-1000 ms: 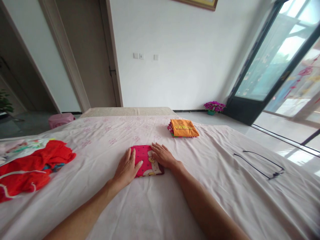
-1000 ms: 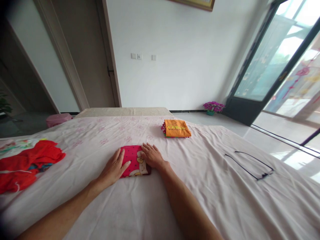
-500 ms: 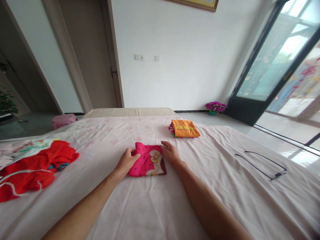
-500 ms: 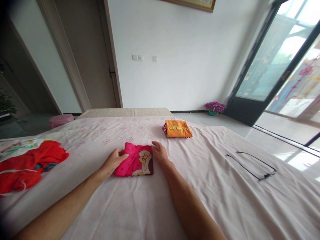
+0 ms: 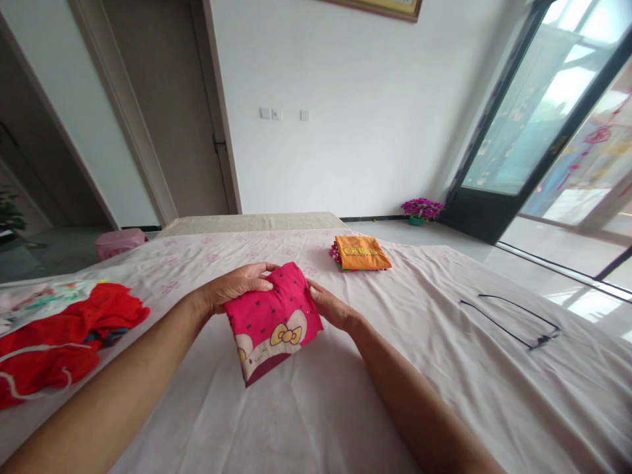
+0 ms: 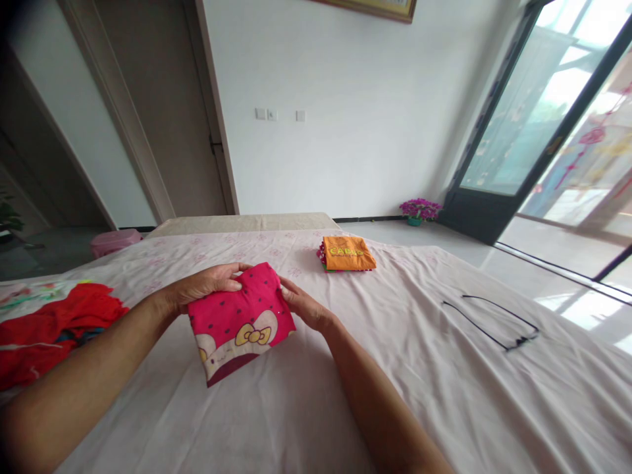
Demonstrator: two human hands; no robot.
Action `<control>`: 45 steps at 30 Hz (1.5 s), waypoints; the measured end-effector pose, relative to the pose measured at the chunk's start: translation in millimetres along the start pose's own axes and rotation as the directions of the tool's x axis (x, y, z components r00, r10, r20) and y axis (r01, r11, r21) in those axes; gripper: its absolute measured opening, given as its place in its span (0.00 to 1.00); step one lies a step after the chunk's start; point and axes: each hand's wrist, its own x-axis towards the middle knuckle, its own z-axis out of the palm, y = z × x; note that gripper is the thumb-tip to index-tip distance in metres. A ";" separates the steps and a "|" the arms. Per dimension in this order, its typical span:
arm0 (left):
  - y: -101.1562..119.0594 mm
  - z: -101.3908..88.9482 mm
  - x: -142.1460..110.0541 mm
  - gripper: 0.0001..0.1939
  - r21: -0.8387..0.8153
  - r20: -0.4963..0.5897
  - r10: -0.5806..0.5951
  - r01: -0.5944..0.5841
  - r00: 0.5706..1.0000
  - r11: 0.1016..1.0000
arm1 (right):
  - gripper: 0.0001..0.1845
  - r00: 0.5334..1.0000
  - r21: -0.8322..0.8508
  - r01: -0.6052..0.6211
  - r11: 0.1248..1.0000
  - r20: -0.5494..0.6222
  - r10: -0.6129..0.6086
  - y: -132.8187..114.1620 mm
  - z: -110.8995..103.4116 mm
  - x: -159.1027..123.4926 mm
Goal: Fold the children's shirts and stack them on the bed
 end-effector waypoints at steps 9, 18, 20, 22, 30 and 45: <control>-61.6 -44.4 28.1 0.30 0.527 -0.385 0.061 0.165 0.921 0.834 | 0.20 0.930 0.082 -0.261 0.962 -0.244 0.273 24.9 13.5 15.5; -121.2 21.6 8.2 0.32 0.953 -0.129 0.467 -0.022 0.875 0.304 | 0.16 0.927 0.030 -0.281 0.959 -0.249 0.280 18.1 19.1 19.0; -136.5 26.3 8.7 0.33 0.966 -0.133 0.442 0.016 0.887 0.260 | 0.17 0.928 -0.002 -0.288 0.958 -0.250 0.278 16.4 20.5 18.5; -147.5 25.2 11.1 0.33 0.971 -0.131 0.462 0.020 0.877 0.237 | 0.20 0.925 -0.037 -0.303 0.952 -0.253 0.285 15.9 21.1 18.1; -156.2 -15.1 3.1 0.24 0.889 -0.429 0.747 0.088 0.509 0.450 | 0.23 0.850 -0.090 -0.495 0.864 -0.260 0.459 8.3 23.2 31.5; -146.4 -60.5 -9.6 0.23 0.576 -0.790 0.369 0.384 0.490 0.722 | 0.09 0.845 0.038 -0.516 0.856 -0.144 0.515 -1.8 54.6 41.8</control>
